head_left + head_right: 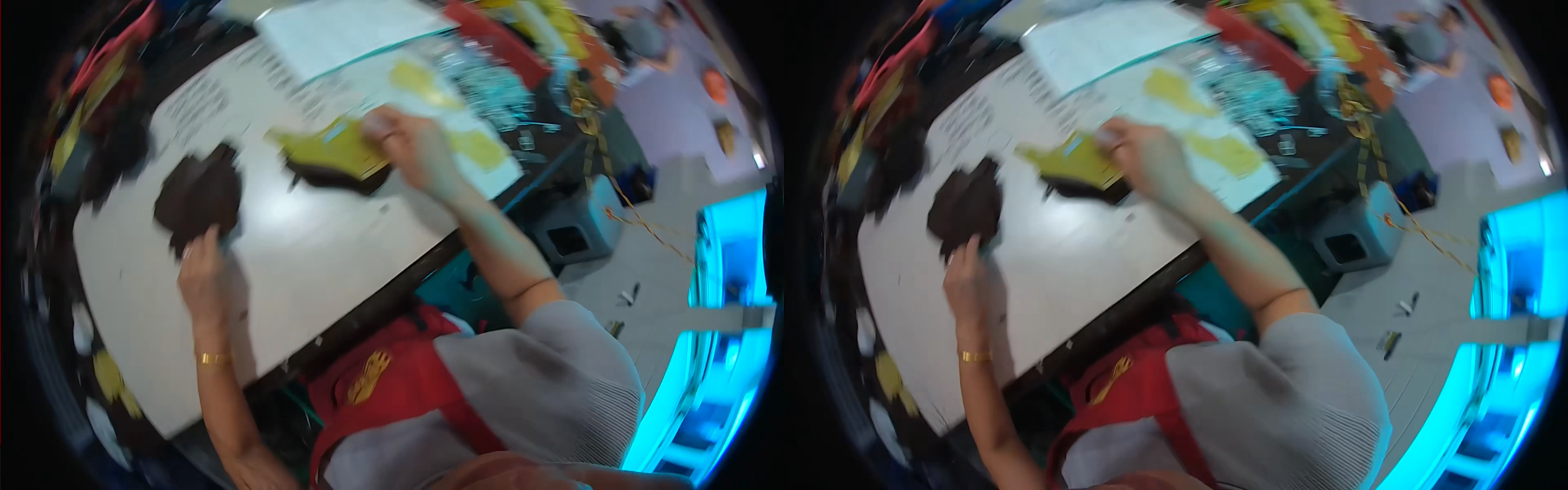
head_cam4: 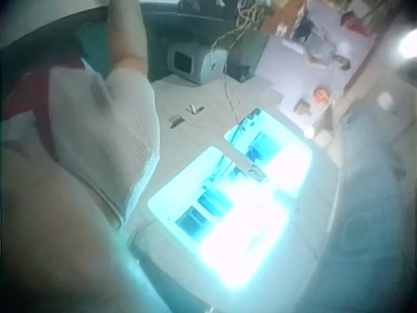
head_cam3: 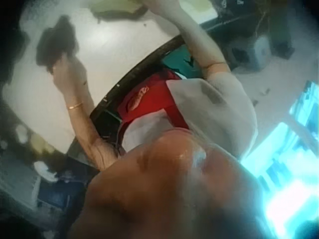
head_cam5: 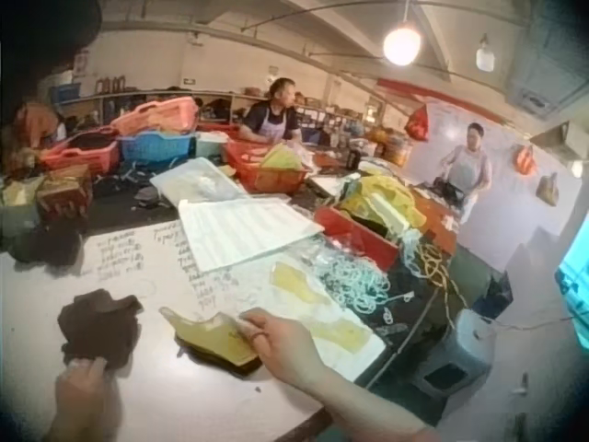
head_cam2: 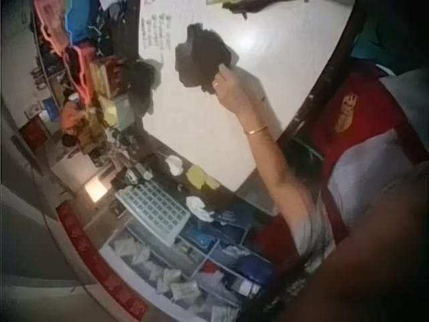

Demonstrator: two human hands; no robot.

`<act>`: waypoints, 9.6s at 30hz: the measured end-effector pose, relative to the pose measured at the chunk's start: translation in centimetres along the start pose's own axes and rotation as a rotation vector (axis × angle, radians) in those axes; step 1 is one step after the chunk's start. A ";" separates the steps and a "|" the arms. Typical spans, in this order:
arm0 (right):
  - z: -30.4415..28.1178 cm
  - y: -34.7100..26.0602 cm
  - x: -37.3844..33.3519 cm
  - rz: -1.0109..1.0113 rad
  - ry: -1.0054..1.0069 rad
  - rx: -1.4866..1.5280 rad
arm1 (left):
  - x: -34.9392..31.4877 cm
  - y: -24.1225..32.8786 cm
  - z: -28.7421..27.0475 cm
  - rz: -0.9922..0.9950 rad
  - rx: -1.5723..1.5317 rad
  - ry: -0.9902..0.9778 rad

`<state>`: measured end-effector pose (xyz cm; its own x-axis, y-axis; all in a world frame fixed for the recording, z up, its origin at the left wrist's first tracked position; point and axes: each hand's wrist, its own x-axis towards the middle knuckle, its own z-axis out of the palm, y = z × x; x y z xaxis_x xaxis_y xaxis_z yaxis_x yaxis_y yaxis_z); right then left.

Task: The person aligns a stencil over leather shoe pieces and marks lines onto them using a pen.

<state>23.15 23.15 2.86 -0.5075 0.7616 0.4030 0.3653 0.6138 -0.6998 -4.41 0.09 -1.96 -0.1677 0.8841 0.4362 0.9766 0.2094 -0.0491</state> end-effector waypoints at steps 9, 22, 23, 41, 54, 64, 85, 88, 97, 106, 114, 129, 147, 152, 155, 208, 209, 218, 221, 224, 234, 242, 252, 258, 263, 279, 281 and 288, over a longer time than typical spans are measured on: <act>3.5 -2.8 -4.8 0.179 -0.526 0.379 | -7.4 12.5 -5.5 -0.023 -0.327 0.007; 7.9 -4.9 -5.5 -0.036 -0.775 0.095 | -10.4 13.5 -5.4 -0.245 -0.393 -0.061; 8.0 -5.0 -5.5 -0.040 -0.769 0.076 | -10.3 13.5 -5.4 -0.247 -0.397 -0.061; 6.7 -4.0 -4.9 -0.111 -0.648 -0.082 | -8.2 11.8 -5.4 -0.105 -0.267 -0.024; 9.1 -8.8 -3.2 -0.522 -0.788 0.109 | -8.0 13.8 -5.5 -0.100 -0.182 -0.113; 10.4 -8.8 -1.9 -0.824 -0.789 -0.133 | -8.2 13.7 -5.3 -0.061 -0.079 -0.137; 4.3 -5.1 -6.5 -0.425 -0.484 -0.227 | -7.0 13.6 -5.4 -0.071 -0.129 -0.115; 4.0 -6.6 -8.8 -0.540 -0.546 -0.220 | -7.1 13.7 -5.2 -0.075 -0.166 -0.115; 7.3 -6.5 -4.1 -0.198 -0.616 -0.318 | -6.4 12.9 -4.8 -0.041 -0.071 -0.081; -0.9 1.0 2.3 0.275 -0.223 -0.110 | -1.4 5.5 -0.4 -0.078 -0.262 0.228; 3.1 -3.6 -3.1 0.088 -0.396 0.261 | -7.5 12.5 -5.5 -0.158 -0.352 -0.132; 8.3 -5.2 -4.7 -0.133 -0.734 -0.038 | -9.2 13.1 -5.7 -0.278 -0.389 -0.120; 6.9 -4.5 -3.9 -0.281 -0.619 -0.216 | -7.6 12.2 -4.9 -0.077 -0.184 -0.069; 6.5 -6.3 -1.6 -0.503 -0.419 -0.074 | -7.5 13.4 -5.4 -0.091 -0.151 -0.134; 8.7 -8.6 -2.5 -0.471 -0.749 0.075 | -7.7 13.3 -5.3 -0.084 -0.149 -0.189; 1.2 -1.7 2.0 0.250 -0.300 -0.004 | 0.1 4.6 -0.2 -0.006 -0.177 0.242; -0.2 -1.2 3.0 0.242 -0.197 -0.231 | 1.4 3.2 1.2 -0.046 -0.092 0.305; 3.6 -3.9 -3.0 0.075 -0.413 0.295 | -6.8 12.2 -4.7 -0.113 -0.397 -0.117; 6.5 -4.0 -3.9 0.083 -0.589 0.305 | -7.7 12.8 -5.5 -0.140 -0.439 -0.028; 7.8 -4.5 -4.5 0.066 -0.702 0.234 | -8.2 12.7 -5.9 -0.210 -0.405 -0.012; 7.8 -5.3 -5.4 -0.080 -0.669 -0.041 | -8.5 12.2 -4.9 -0.203 -0.377 -0.028; 5.9 -4.2 -5.3 0.033 -0.652 -0.023 | -7.2 10.1 -4.5 -0.087 -0.305 -0.039; 6.1 -4.2 -4.7 -0.109 -0.625 -0.136 | -7.0 11.1 -4.3 -0.043 -0.258 -0.013; 6.2 -7.0 -1.8 -0.653 -0.418 -0.201 | -7.5 11.9 -4.5 -0.095 -0.268 -0.044; 12.3 -9.3 -3.5 -0.322 -0.768 0.227 | -7.5 12.2 -4.1 -0.086 -0.263 -0.049; 7.1 -8.1 -2.6 -0.528 -0.679 0.001 | -7.7 12.0 -4.5 -0.063 -0.283 -0.106; 7.3 -7.7 -4.1 -0.466 -0.714 0.071 | -7.6 11.9 -4.0 -0.057 -0.296 -0.040; 3.5 -6.7 -4.8 -0.561 -0.741 -0.259 | -7.3 11.9 -4.9 -0.060 -0.258 -0.132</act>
<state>20.45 14.64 3.53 -0.9920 0.0730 0.1026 0.0352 0.9430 -0.3309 9.06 -5.93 -1.37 -0.2259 0.9237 0.3096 0.9635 0.1651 0.2106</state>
